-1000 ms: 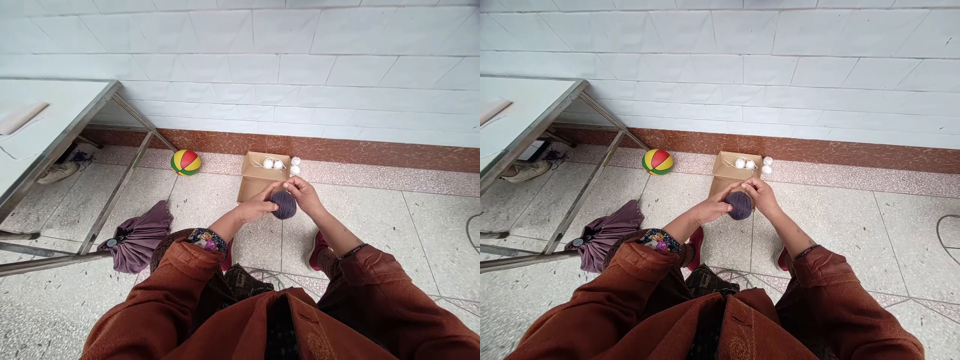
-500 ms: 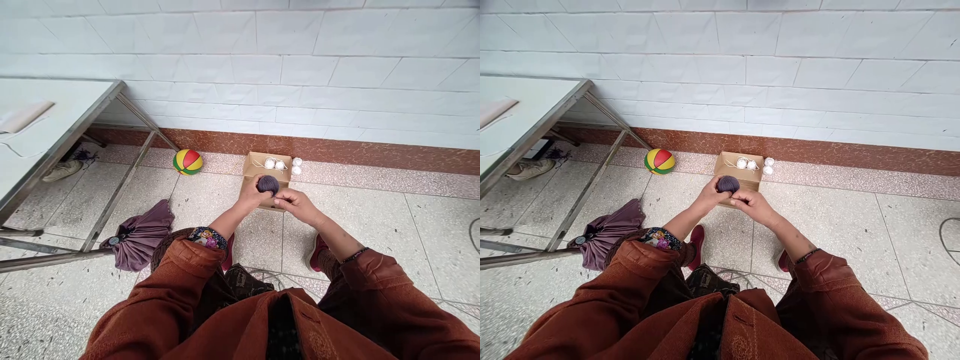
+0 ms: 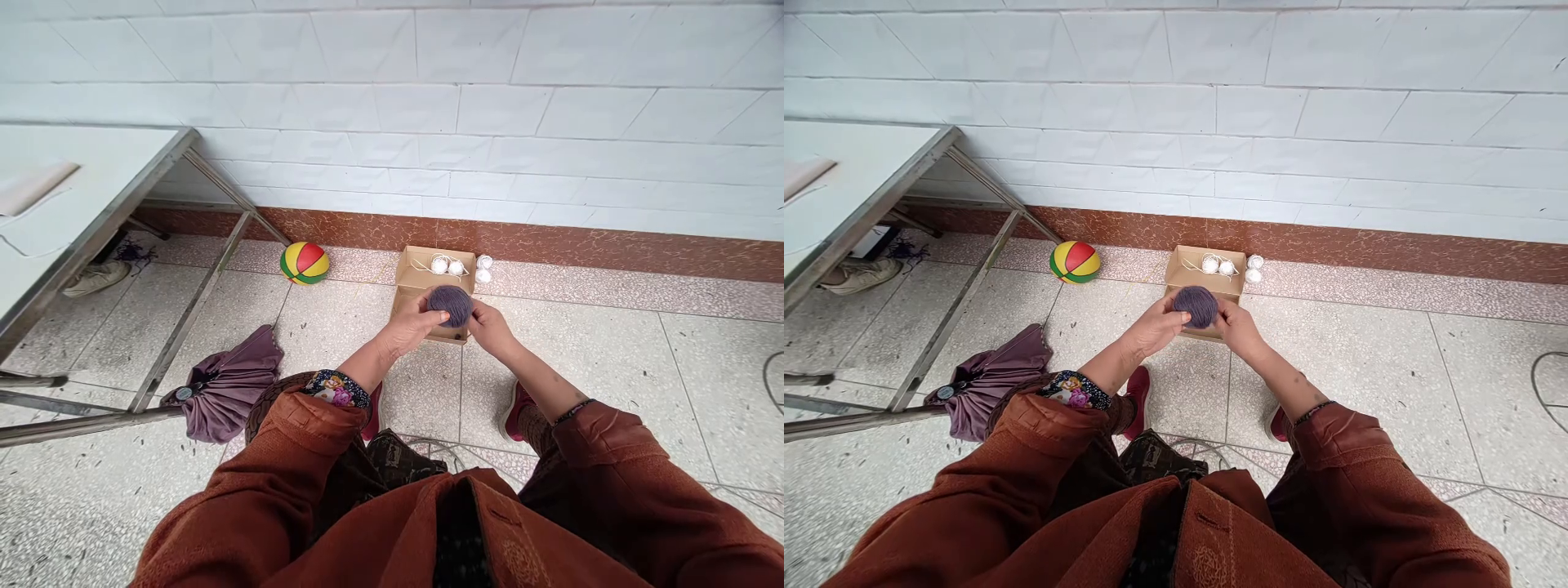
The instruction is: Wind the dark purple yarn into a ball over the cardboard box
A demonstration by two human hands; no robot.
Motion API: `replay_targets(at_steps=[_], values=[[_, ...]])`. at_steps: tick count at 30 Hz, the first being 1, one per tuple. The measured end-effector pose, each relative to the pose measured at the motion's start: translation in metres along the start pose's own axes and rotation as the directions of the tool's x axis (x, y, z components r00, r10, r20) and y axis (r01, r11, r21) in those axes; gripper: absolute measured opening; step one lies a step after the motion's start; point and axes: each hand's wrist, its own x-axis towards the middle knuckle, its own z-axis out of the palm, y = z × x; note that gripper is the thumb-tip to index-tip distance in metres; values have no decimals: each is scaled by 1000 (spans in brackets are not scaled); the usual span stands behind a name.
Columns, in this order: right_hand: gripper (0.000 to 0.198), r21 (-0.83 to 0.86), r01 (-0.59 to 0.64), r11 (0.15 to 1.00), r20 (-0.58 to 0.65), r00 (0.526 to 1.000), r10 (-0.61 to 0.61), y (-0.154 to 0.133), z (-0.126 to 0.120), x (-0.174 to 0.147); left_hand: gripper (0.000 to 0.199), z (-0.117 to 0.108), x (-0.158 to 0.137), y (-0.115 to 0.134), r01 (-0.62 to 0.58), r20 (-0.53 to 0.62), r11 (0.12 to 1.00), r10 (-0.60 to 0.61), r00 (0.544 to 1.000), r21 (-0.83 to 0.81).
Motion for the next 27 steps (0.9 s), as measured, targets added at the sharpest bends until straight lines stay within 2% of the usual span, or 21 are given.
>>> replay_targets(at_steps=[4,7,9,12,15,18,20,23,25,27], values=[[21,-65,93,994,151,985,-82,-8,4,-7,50,-4,6,-3,-20,-205,996,37,978,83],[24,-16,159,987,238,960,-151,-21,-1,-9,53,-7,8,-8,21,-270,991,14,963,129],[22,40,170,985,234,956,-175,-29,-6,-8,54,-8,9,-11,33,-289,974,34,957,224],[21,118,161,980,134,975,-177,-36,-14,-2,56,-10,8,-14,44,-239,900,68,969,434],[22,101,146,984,10,989,-147,-32,-19,6,60,-9,6,-14,30,-78,854,13,997,519],[23,49,108,993,-63,992,-105,-21,-17,11,70,-5,0,-12,34,64,907,-67,996,419],[24,46,70,997,-85,994,-66,-13,-15,12,79,-1,-5,-9,98,128,956,-138,982,276],[24,58,18,998,-65,998,-14,-2,-10,10,85,6,-12,-3,206,219,976,-216,952,66],[22,45,0,999,-32,1000,1,3,-7,8,81,8,-13,1,211,232,977,-199,952,-31],[19,1,-4,1000,-7,1000,4,6,-4,5,76,8,-12,4,184,194,979,-164,967,-87]])
